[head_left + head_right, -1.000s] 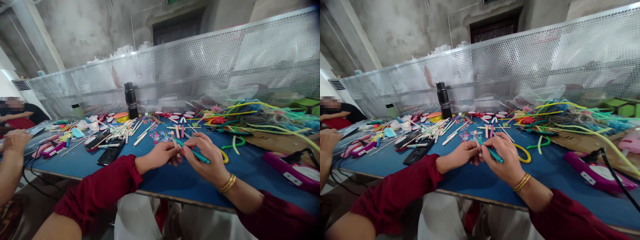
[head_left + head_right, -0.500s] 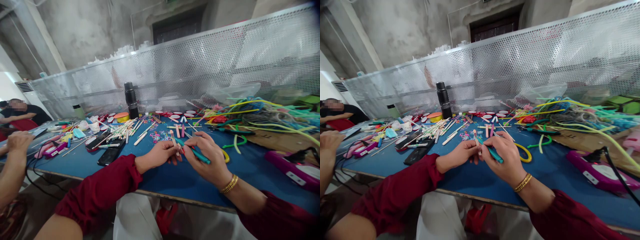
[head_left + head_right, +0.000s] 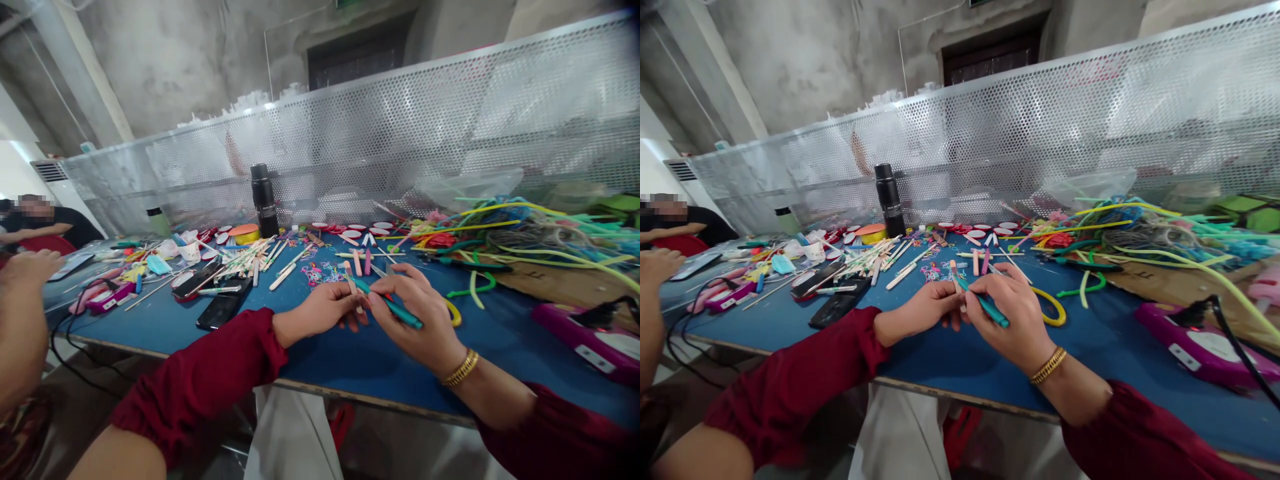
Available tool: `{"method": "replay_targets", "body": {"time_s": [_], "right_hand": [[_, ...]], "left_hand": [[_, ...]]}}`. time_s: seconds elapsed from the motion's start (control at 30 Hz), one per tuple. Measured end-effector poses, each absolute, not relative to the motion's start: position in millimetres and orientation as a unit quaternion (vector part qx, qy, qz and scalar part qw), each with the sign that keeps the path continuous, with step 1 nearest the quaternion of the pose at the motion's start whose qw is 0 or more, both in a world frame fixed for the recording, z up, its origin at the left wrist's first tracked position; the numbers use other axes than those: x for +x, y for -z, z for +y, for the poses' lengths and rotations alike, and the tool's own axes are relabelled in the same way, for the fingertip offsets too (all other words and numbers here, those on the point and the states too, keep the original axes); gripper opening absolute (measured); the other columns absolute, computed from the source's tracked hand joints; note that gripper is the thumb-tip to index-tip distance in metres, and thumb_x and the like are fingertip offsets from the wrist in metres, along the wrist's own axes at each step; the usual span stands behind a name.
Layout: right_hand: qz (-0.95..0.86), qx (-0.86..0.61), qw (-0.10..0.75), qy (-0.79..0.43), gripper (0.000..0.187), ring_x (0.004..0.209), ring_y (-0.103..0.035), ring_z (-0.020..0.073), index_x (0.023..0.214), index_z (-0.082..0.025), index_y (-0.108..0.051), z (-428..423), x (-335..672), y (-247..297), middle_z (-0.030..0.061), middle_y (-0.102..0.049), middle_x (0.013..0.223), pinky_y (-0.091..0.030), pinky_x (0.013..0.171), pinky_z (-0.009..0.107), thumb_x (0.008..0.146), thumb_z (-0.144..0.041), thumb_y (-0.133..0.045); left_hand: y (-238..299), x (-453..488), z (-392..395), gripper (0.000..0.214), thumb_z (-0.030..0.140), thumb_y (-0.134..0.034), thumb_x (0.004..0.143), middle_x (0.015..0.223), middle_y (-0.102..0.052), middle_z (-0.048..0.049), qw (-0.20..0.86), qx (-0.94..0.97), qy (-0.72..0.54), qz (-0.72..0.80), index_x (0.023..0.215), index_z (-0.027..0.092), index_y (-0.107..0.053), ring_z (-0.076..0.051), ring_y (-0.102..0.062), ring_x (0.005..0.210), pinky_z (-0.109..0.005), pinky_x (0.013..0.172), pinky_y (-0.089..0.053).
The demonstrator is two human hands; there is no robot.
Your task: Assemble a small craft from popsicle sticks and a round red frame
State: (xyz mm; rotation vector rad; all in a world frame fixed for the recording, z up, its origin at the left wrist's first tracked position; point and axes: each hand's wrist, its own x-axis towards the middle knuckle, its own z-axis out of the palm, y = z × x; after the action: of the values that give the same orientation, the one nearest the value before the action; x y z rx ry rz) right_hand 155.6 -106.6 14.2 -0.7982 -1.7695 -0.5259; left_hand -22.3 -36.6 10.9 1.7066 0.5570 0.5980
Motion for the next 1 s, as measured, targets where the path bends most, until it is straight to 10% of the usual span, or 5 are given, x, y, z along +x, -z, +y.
{"method": "replay_targets", "body": {"time_s": [1.0], "right_hand": [[-0.74, -0.357, 0.527, 0.215, 0.011, 0.065, -0.068, 0.0178, 0.091, -0.027, -0.06, -107.5, 156.4, -14.7, -0.0026, -0.073, 0.076, -0.054, 0.097, 0.048, 0.091, -0.018, -0.067]], "left_hand": [[-10.8, -21.9, -37.3, 0.056, 0.071, -0.068, 0.084, 0.08, -0.071, -0.0038, 0.582, 0.734, -0.266, 0.226, 0.088, 0.016, -0.062, -0.01, -0.065, 0.057, -0.02, 0.05, -0.043]]}}
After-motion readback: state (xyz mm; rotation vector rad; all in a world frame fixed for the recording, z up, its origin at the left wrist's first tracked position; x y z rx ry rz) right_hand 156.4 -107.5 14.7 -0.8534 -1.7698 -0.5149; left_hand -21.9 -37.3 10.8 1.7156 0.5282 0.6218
